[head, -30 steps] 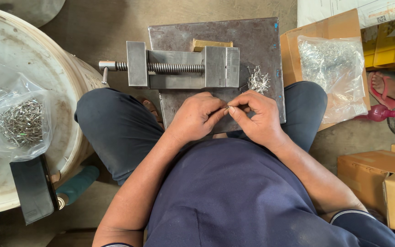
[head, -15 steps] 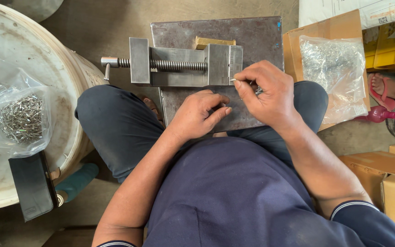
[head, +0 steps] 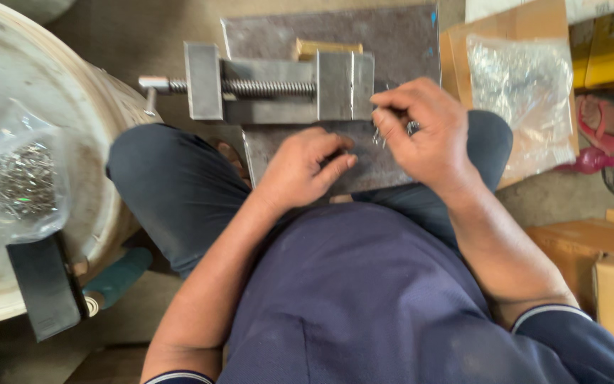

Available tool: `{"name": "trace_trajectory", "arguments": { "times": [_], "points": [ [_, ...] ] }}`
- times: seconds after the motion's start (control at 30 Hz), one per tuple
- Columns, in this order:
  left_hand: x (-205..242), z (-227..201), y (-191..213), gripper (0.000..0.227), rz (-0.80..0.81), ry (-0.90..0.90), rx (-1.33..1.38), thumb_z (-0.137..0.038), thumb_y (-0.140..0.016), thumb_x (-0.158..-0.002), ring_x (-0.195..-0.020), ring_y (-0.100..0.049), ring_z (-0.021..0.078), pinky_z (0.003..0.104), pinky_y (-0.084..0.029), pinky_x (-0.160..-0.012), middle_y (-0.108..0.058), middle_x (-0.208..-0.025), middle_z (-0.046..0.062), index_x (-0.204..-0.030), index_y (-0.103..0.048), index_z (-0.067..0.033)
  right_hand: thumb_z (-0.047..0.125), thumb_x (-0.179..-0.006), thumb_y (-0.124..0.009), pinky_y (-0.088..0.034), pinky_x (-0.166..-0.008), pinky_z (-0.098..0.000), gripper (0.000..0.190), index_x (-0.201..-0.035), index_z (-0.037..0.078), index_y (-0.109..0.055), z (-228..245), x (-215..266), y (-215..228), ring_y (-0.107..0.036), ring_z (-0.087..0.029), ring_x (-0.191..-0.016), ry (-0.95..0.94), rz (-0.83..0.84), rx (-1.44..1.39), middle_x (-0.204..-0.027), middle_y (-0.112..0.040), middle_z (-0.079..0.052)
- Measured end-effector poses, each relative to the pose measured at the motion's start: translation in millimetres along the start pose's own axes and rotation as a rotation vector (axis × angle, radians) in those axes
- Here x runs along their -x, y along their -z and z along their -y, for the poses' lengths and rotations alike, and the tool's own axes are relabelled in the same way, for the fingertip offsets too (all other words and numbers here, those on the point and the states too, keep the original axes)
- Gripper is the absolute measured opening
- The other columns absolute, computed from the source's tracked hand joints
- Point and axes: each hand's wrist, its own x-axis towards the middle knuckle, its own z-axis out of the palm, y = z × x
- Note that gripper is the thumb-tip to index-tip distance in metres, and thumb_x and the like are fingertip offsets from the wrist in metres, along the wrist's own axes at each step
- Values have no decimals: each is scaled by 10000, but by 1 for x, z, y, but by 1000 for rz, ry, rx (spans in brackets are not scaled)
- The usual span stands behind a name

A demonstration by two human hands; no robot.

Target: The person sits on the floor and uses a bench vise to assemble small metal components. They place a metal piece into the vise, tighten it, and then insert a small metal pin or nail into the piece. The person repeats this process multiple times, handling the metal parts and the vise.

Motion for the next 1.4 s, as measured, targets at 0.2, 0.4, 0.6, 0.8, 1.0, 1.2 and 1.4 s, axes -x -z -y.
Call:
{"name": "trace_trajectory", "arguments": {
  "times": [0.2,0.4,0.6,0.8,1.0,1.2,1.4],
  "points": [
    [3,6,-6,180,-5,-30,24,-199,-727,-972,-821,-634,328,426,-498,-724,-662,-860,134,-1062,-699,-45,36,-996,-761,-483,-640,-268,99,-1090,17,-738,-30,46,5,-602,-128,-702,-220,51,9,-922,-659,-75],
    [3,3,-8,175,0,-6,23,-170,-734,-968,-785,-626,298,398,-495,-703,-652,-841,120,-1067,-697,-30,66,-974,-754,-481,-633,-304,101,-1070,38,-743,-33,68,-2,-604,-160,-671,-218,73,90,-854,-647,-76],
    [2,1,-10,158,1,-3,-8,-156,-744,-964,-773,-619,292,397,-490,-695,-640,-828,119,-1047,-700,-29,120,-946,-768,-486,-599,-341,117,-1047,64,-752,-26,57,-7,-628,-214,-653,-173,107,164,-817,-649,-73],
    [1,0,-11,157,-4,-6,-20,-156,-746,-961,-777,-624,287,389,-498,-699,-650,-834,113,-1045,-700,-31,132,-965,-732,-526,-652,-384,38,-970,95,-725,-24,47,-11,-691,-274,-771,-79,97,238,-901,-714,-67],
    [0,-4,-13,178,8,-2,-88,-163,-746,-951,-803,-641,305,405,-514,-713,-676,-870,121,-1060,-704,-29,119,-958,-729,-516,-641,-395,50,-948,76,-705,-28,50,-14,-685,-283,-758,-64,88,217,-879,-716,-77],
    [-4,-10,-16,276,7,-21,-183,-195,-765,-928,-814,-635,327,439,-509,-715,-670,-868,133,-1154,-696,-52,104,-1016,-692,-463,-589,-268,77,-1025,30,-673,-40,60,-16,-569,-87,-673,-422,102,-328,-803,-644,-11],
    [-5,-14,-15,440,-10,-12,-197,-224,-774,-909,-790,-624,331,451,-501,-699,-657,-844,137,-1286,-650,-34,97,-1029,-658,-339,-495,-167,56,-1047,47,-639,-45,56,-21,-456,-9,-616,-802,188,-1020,-782,-566,44]
  ]
}}
